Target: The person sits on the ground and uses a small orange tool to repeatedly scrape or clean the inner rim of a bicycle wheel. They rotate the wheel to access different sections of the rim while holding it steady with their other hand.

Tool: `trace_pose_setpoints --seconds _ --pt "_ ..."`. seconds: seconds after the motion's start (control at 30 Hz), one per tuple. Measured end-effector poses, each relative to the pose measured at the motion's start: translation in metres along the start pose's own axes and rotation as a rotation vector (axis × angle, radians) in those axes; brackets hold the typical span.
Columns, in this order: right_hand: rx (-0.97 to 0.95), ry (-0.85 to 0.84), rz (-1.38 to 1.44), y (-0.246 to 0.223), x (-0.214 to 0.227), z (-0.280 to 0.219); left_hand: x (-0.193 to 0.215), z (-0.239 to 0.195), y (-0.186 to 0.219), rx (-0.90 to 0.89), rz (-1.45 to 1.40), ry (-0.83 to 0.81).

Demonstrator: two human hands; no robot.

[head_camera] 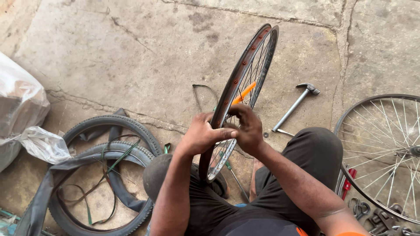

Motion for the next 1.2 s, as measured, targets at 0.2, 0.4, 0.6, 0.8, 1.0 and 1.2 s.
trace_pose_setpoints --seconds 0.2,0.4,0.6,0.8,1.0,1.2 --pt "0.353 -0.022 -0.493 -0.002 0.000 -0.003 -0.006 -0.017 0.026 -0.322 0.503 0.525" --pt "0.355 0.047 -0.585 -0.003 0.009 -0.002 -0.027 -0.041 0.042 -0.620 0.537 0.726" --pt "0.052 -0.310 -0.124 0.034 0.006 0.017 -0.009 -0.036 0.039 -0.548 0.390 0.535" --pt "-0.127 -0.371 -0.011 0.047 0.017 0.004 -0.018 -0.033 0.048 -0.515 0.398 0.471" --pt "-0.459 -0.291 0.132 0.070 0.019 -0.019 -0.026 -0.026 0.046 -0.391 0.196 0.219" --pt "-0.426 -0.301 0.698 0.054 0.035 0.009 -0.025 -0.026 0.046 -0.420 0.151 0.266"
Point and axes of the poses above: each hand's wrist, its own z-axis towards the middle knuckle, its own x-axis out of the back of the hand, y = z × x, the point moved 7 cm from there along z, towards the middle knuckle, and after that the axes turned 15 degrees about x, right-handed, at the moved point
